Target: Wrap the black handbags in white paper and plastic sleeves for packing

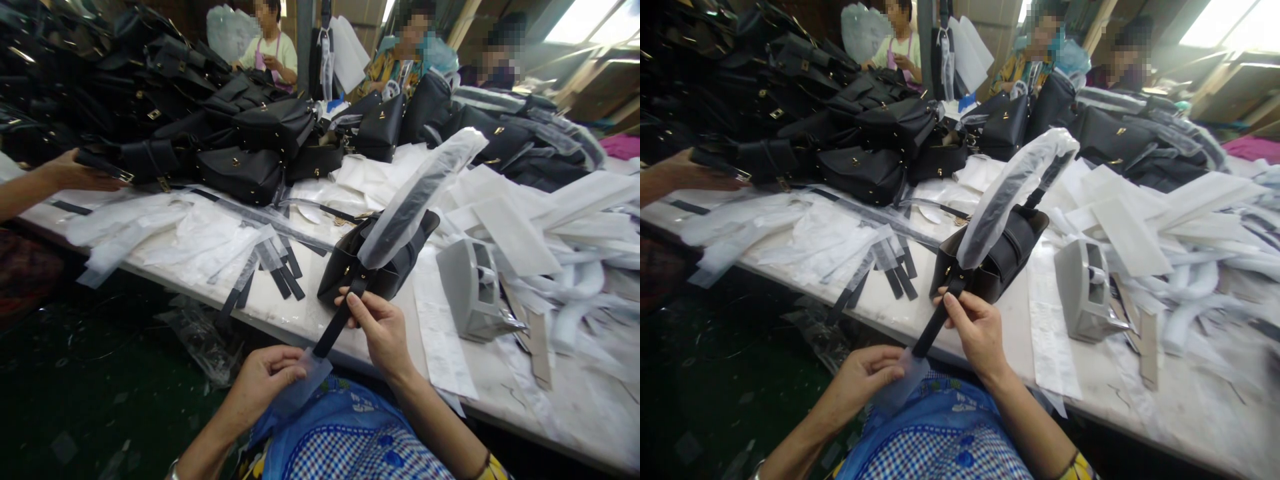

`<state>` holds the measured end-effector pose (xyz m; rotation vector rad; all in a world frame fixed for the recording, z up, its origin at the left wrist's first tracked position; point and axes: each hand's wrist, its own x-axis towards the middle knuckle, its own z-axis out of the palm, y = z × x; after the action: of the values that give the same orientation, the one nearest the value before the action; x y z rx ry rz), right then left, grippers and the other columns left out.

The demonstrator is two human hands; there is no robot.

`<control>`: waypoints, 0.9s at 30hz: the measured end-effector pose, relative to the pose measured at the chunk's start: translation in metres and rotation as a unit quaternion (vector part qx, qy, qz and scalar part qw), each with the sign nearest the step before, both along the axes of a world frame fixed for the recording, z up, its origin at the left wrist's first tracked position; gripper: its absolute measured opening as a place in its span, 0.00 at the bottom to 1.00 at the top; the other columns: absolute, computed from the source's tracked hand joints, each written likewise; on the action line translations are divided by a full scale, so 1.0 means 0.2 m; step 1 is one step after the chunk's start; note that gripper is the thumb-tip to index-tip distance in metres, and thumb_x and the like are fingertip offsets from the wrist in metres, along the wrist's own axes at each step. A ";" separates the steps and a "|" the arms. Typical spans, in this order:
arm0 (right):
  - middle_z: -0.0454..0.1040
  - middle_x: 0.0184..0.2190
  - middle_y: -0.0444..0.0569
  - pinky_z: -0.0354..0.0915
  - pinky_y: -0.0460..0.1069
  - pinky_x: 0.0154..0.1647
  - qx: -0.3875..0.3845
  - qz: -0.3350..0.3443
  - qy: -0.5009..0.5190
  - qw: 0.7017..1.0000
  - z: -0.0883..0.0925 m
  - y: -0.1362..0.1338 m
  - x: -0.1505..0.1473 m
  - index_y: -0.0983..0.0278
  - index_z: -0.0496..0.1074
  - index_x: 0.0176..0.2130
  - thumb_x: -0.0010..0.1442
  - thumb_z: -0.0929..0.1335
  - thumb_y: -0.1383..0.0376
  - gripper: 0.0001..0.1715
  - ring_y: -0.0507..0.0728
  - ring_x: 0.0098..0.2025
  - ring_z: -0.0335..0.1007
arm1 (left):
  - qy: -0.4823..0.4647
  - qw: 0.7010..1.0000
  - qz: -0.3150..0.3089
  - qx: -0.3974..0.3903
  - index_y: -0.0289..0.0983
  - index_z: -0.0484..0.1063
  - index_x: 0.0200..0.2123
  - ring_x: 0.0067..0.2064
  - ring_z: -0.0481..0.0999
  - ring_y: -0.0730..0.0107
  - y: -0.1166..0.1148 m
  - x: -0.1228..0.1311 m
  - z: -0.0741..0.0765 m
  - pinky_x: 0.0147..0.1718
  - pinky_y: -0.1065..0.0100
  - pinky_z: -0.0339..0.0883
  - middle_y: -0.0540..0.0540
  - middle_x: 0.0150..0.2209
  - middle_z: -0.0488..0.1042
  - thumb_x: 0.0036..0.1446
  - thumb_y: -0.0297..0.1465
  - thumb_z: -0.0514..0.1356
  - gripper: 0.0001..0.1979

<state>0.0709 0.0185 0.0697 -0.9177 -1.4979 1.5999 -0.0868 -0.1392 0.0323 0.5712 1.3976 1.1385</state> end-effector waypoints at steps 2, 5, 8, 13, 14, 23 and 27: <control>0.82 0.36 0.50 0.67 0.45 0.27 -0.003 0.002 -0.001 1.000 0.00 0.00 0.00 0.63 0.81 0.44 0.62 0.72 0.56 0.16 0.49 0.24 0.67 | -0.021 1.000 0.020 -0.001 0.35 0.81 0.41 0.41 0.82 0.58 0.00 0.01 0.00 0.41 0.66 0.72 0.39 0.39 0.83 0.50 0.39 0.71 0.18; 0.82 0.37 0.51 0.68 0.46 0.27 -0.006 0.005 -0.013 1.000 0.01 0.00 -0.01 0.64 0.81 0.43 0.61 0.72 0.55 0.17 0.49 0.24 0.67 | -0.057 0.996 0.062 -0.002 0.34 0.79 0.43 0.41 0.82 0.57 0.03 0.05 0.00 0.40 0.65 0.73 0.39 0.40 0.83 0.50 0.39 0.71 0.19; 0.82 0.39 0.51 0.69 0.47 0.27 0.003 0.015 -0.032 0.999 0.01 0.00 -0.01 0.64 0.80 0.45 0.62 0.71 0.53 0.19 0.50 0.24 0.68 | -0.067 0.991 0.117 0.006 0.33 0.79 0.44 0.40 0.83 0.58 0.11 0.10 0.01 0.39 0.65 0.74 0.40 0.39 0.83 0.49 0.40 0.71 0.21; 0.76 0.25 0.48 0.66 0.47 0.28 0.151 0.039 -0.131 0.979 0.04 0.03 0.03 0.64 0.79 0.34 0.69 0.64 0.53 0.22 0.53 0.25 0.69 | -0.084 0.981 0.165 0.057 0.34 0.79 0.43 0.38 0.83 0.61 0.29 0.16 0.08 0.36 0.68 0.75 0.42 0.37 0.84 0.49 0.40 0.72 0.21; 0.74 0.23 0.47 0.65 0.47 0.29 0.194 0.038 -0.158 0.967 0.05 0.04 0.04 0.64 0.78 0.31 0.69 0.63 0.54 0.24 0.53 0.25 0.69 | -0.085 0.978 0.172 0.075 0.34 0.79 0.43 0.37 0.83 0.62 0.33 0.16 0.10 0.37 0.69 0.75 0.43 0.37 0.84 0.49 0.39 0.72 0.20; 0.80 0.29 0.51 0.67 0.48 0.30 0.182 -0.028 -0.200 0.962 0.12 0.07 0.08 0.63 0.82 0.37 0.64 0.68 0.53 0.18 0.57 0.28 0.74 | -0.044 0.967 0.187 0.170 0.36 0.79 0.41 0.40 0.82 0.67 0.59 0.19 0.19 0.41 0.71 0.74 0.46 0.40 0.83 0.52 0.37 0.70 0.15; 0.77 0.24 0.49 0.63 0.47 0.24 0.111 -0.024 -0.181 0.977 0.09 0.06 0.04 0.65 0.82 0.35 0.61 0.70 0.50 0.21 0.55 0.24 0.69 | -0.013 0.966 0.193 0.174 0.35 0.79 0.41 0.42 0.81 0.66 0.59 0.19 0.18 0.43 0.71 0.73 0.45 0.40 0.83 0.53 0.38 0.70 0.16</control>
<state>0.0788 0.0300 0.0877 -1.1486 -1.8449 1.2426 -0.0497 -0.0202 0.0687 0.5392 1.3275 1.7207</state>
